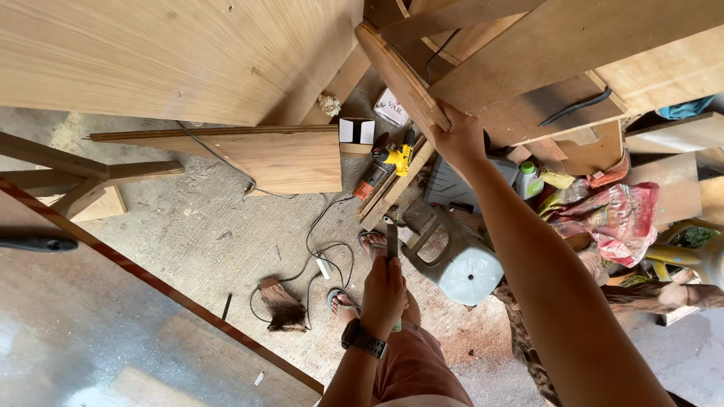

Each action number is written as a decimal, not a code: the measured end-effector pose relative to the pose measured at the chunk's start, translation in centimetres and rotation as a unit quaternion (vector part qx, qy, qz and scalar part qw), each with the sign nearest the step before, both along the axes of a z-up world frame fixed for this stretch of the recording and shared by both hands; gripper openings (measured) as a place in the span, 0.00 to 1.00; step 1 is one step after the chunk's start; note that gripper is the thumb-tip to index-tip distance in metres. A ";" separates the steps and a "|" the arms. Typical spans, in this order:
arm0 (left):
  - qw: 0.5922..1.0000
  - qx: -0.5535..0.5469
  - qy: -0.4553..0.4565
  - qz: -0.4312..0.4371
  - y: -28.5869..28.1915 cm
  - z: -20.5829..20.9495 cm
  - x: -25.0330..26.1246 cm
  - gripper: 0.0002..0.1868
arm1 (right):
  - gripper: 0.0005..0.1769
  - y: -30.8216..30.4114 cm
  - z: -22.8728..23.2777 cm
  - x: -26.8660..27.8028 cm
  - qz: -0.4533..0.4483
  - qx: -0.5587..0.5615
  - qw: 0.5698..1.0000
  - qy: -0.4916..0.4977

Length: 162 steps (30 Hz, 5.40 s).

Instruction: The person cleans a large decorative wood piece using a brush and a small hand tool, then picks up and inspects a round wooden board and handles a power drill and an angle grinder.

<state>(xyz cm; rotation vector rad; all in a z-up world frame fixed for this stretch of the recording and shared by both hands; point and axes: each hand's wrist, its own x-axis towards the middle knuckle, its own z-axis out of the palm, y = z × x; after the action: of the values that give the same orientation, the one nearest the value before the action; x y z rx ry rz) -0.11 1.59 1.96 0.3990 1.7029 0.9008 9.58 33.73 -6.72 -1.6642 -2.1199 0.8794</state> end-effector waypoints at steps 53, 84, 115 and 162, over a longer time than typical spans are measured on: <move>0.977 -0.116 -0.117 0.139 4.4 -10.5 0.3 0.15 | 0.42 -9.0 -0.8 -1.9 -0.071 -0.161 0.984 0.004; 0.981 -0.113 0.059 -0.145 14.5 -15.0 1.8 0.22 | 0.31 8.9 -4.6 1.0 0.027 -0.035 0.992 -0.115; 0.963 -0.246 0.085 0.070 7.9 -34.6 2.2 0.23 | 0.47 -6.5 -35.0 -6.8 0.124 -0.185 0.963 -0.154; 0.797 0.353 -0.037 0.488 -9.8 22.0 -25.6 0.14 | 0.43 -28.7 29.4 -21.8 0.385 0.208 0.889 0.137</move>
<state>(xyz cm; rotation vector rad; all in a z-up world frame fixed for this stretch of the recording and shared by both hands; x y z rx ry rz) -25.68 -8.19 23.99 -0.0994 1.3864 2.3055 -12.23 5.07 22.71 -0.4305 -2.5257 0.7029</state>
